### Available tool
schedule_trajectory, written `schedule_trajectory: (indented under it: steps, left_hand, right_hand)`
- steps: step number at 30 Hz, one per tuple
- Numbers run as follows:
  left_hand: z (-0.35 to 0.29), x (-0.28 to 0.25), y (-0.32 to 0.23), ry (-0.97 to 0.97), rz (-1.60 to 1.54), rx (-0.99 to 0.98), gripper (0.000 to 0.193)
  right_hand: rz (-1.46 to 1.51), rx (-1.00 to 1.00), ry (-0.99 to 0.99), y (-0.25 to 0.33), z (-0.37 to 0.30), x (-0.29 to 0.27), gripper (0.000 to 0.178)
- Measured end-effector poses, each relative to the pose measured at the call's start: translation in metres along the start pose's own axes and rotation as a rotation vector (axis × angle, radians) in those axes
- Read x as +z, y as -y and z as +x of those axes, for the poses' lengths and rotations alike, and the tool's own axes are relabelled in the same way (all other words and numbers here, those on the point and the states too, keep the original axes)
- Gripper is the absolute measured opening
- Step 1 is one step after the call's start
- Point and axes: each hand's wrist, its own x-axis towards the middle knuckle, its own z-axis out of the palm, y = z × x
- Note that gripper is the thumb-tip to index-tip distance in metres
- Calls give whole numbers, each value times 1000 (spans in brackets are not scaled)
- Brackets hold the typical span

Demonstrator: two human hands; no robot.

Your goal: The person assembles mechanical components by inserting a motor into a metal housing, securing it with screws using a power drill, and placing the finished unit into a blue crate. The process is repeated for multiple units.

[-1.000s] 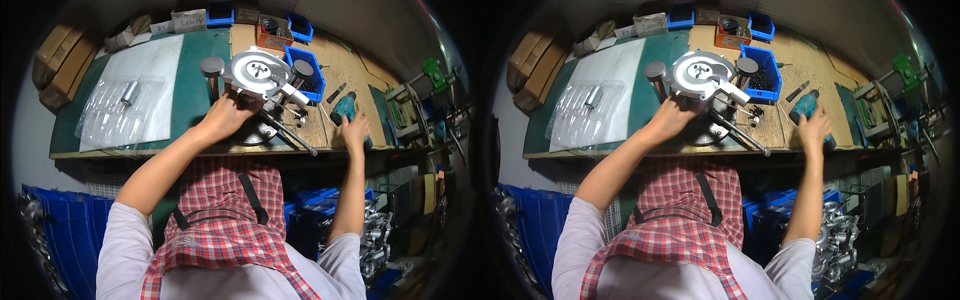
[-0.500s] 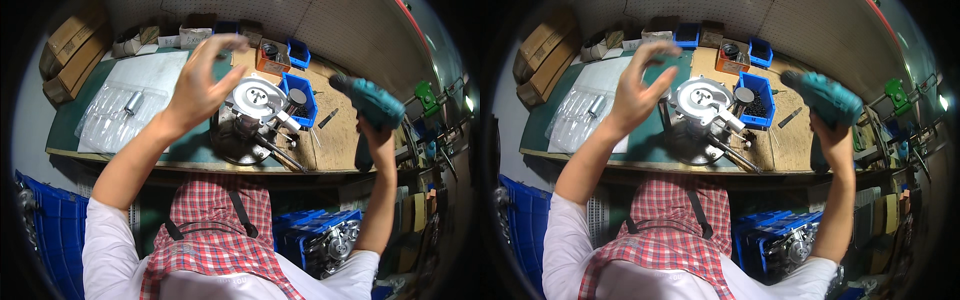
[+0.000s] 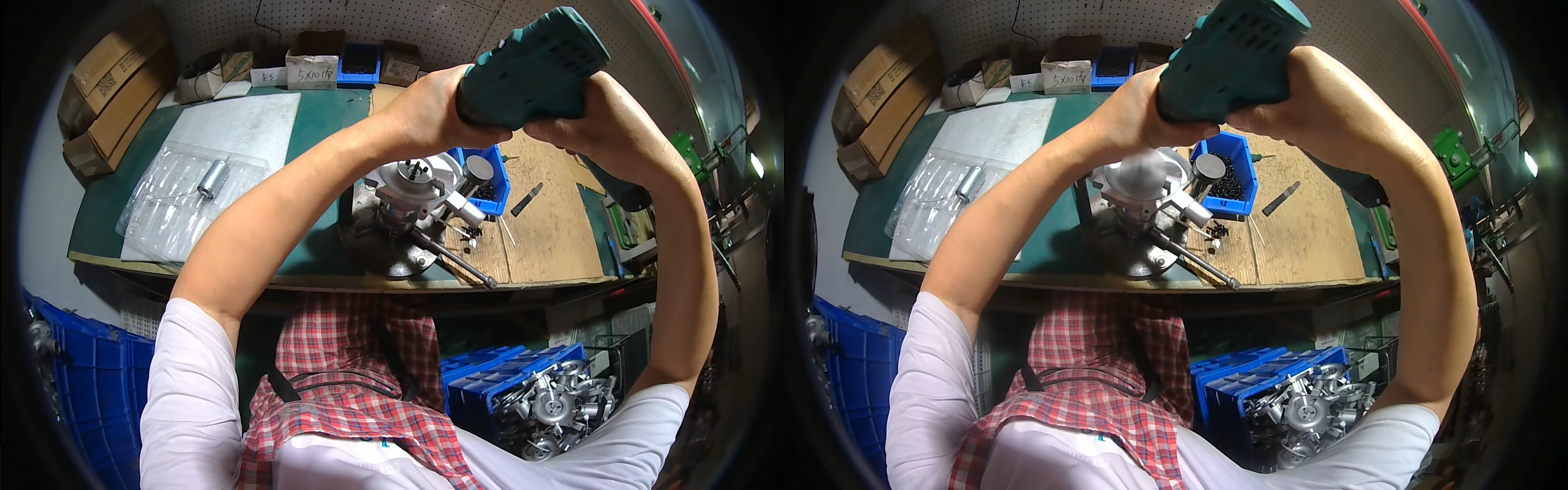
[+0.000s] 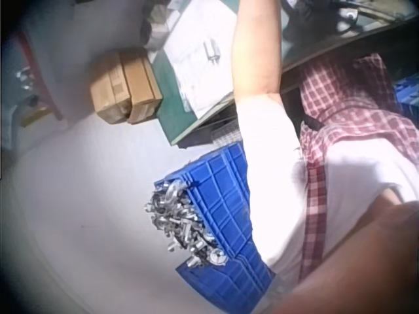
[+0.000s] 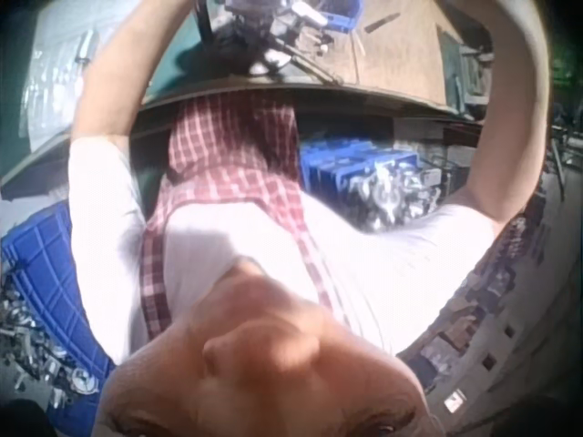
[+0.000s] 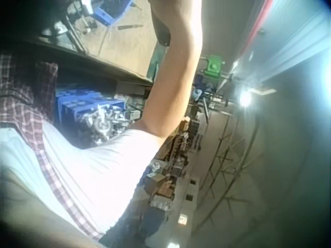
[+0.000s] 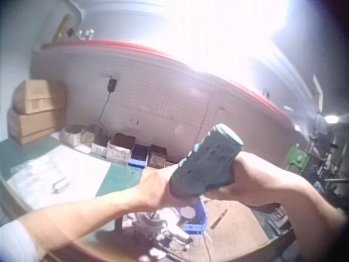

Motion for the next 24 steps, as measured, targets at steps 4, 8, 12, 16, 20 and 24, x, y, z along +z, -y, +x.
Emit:
schedule_trajectory:
  steps: [4,8,12,16,20,24]
  left_hand:
    - [-3,-2,1,18,-11,-97,57]
    - [-5,2,6,-48,-1,-109,56]
    - [-6,-3,14,-79,-27,-130,56]
    - [-8,-5,5,-71,44,-117,45]
    - [-7,-3,6,-73,-59,-130,45]
    - [-7,1,8,-105,-61,-113,44]
  right_hand:
    - [15,11,77,4,8,-2,44]
    - [6,-38,64,3,16,-2,43]
    - [-129,52,178,25,28,-11,46]
    - [27,-167,25,2,31,-1,37]
    - [-38,-113,66,2,33,-6,54]
    - [-23,-83,43,10,28,-9,56]
